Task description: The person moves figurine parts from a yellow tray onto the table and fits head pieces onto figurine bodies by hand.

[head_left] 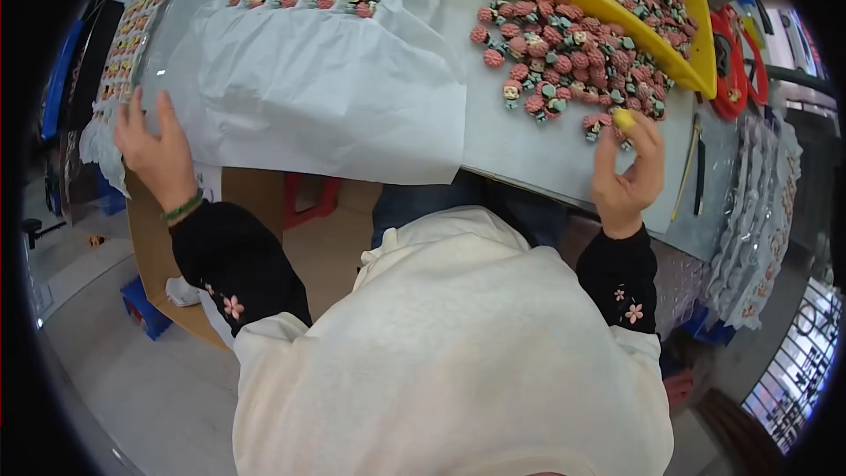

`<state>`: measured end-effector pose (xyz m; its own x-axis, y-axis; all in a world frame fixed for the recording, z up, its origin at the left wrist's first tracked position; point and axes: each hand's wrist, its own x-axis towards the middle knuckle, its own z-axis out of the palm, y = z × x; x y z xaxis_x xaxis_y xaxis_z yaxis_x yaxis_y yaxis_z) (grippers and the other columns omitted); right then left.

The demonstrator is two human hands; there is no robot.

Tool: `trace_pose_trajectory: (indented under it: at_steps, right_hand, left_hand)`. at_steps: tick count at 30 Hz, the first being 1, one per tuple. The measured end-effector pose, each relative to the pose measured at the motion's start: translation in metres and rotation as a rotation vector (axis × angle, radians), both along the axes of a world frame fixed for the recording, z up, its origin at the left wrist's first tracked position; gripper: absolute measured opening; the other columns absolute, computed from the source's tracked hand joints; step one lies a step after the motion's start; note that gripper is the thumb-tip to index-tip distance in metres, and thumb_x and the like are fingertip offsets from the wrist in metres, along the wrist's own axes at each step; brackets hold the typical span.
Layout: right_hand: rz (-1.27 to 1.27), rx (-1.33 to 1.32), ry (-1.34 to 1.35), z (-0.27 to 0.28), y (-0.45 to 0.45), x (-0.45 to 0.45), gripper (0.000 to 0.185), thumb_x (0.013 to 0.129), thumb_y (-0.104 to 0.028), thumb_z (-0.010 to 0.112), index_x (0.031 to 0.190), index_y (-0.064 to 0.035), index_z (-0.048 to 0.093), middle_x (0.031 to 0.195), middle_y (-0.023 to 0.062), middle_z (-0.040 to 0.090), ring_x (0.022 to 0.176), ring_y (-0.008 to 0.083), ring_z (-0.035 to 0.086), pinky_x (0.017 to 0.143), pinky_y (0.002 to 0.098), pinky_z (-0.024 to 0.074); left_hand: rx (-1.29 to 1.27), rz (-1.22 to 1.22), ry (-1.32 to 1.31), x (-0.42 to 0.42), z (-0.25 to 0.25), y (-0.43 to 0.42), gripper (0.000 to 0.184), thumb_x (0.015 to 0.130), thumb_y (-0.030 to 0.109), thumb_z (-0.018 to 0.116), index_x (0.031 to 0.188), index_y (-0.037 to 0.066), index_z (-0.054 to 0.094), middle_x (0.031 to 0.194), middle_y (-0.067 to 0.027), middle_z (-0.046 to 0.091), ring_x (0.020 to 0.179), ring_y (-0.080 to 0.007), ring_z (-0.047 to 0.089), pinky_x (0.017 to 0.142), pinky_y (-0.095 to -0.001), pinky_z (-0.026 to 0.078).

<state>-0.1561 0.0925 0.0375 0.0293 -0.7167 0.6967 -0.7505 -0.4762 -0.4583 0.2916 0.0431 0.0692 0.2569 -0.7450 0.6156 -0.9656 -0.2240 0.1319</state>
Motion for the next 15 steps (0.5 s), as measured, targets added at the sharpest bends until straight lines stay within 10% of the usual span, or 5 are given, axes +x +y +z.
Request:
trace_pose_trajectory:
  at_steps: [3,8,15]
  right_hand:
    - [0.117,0.053,0.059,0.007,-0.011,0.022,0.028,0.068,0.006,0.065,0.094,0.0,0.056,0.093,0.0114,0.057,0.084,0.0235,0.054,0.075,0.0299,0.0433]
    - [0.13,0.13,0.208,0.007,-0.026,0.048,0.031,0.061,-0.004,0.071,0.089,-0.0045,0.059,0.091,0.0071,0.056,0.087,0.0266,0.05,0.074,0.0344,0.0399]
    - [0.006,0.161,0.344,0.006,-0.032,0.057,0.032,0.059,-0.012,0.072,0.088,-0.0078,0.059,0.093,0.0057,0.055,0.095,0.0265,0.046,0.078,0.0373,0.0333]
  left_hand:
    - [-0.217,-0.547,0.577,-0.067,0.032,0.005,0.023,0.084,0.005,0.054,0.106,-0.001,0.057,0.111,-0.0125,0.056,0.101,-0.0191,0.053,0.086,-0.0266,0.04]
    - [0.227,-1.068,0.773,-0.178,0.019,0.009,0.019,0.078,0.001,0.058,0.097,-0.001,0.06,0.092,-0.0115,0.062,0.084,-0.0176,0.059,0.075,-0.0275,0.045]
    - [0.37,-0.952,1.27,-0.233,-0.037,-0.005,0.017,0.08,0.008,0.059,0.095,-0.001,0.061,0.08,-0.0076,0.061,0.07,-0.0106,0.056,0.061,-0.0215,0.044]
